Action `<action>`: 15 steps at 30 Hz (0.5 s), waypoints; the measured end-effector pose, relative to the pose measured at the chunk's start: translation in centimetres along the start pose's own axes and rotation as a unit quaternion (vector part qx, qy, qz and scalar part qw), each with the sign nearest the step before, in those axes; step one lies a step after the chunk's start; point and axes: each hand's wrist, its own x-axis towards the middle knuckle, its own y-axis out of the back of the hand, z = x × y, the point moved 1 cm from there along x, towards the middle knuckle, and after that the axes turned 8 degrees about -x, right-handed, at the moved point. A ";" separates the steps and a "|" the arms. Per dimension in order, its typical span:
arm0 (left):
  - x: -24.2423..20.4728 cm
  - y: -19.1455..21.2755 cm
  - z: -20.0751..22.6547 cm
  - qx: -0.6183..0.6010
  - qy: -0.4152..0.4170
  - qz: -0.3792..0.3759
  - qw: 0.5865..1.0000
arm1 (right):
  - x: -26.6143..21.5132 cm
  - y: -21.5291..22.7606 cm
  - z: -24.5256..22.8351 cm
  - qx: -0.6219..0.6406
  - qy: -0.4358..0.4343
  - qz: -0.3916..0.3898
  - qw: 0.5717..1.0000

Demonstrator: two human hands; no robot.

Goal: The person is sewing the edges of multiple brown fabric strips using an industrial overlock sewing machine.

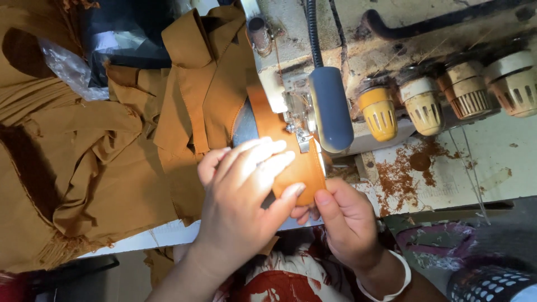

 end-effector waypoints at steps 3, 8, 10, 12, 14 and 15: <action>1.3 0.4 -1.1 -0.006 0.013 -0.013 1.000 | 0.1 -0.3 0.8 0.019 0.002 0.015 1.000; 3.2 0.3 -3.0 -0.018 0.002 0.000 1.000 | 0.1 -0.1 1.0 0.010 0.020 0.020 1.000; 3.5 0.1 -4.3 -0.020 0.022 -0.021 0.999 | -0.1 0.1 1.1 0.004 0.021 0.022 1.000; 4.2 0.3 -4.8 -0.021 0.032 -0.025 0.999 | -0.3 0.4 1.4 -0.005 0.010 0.029 1.000; 4.2 0.5 -5.5 -0.019 0.044 -0.026 0.998 | -0.6 0.5 1.6 -0.013 -0.001 0.032 0.999; 3.9 0.5 -6.0 -0.001 0.049 -0.010 0.999 | -0.6 0.5 1.5 -0.024 0.000 0.033 0.999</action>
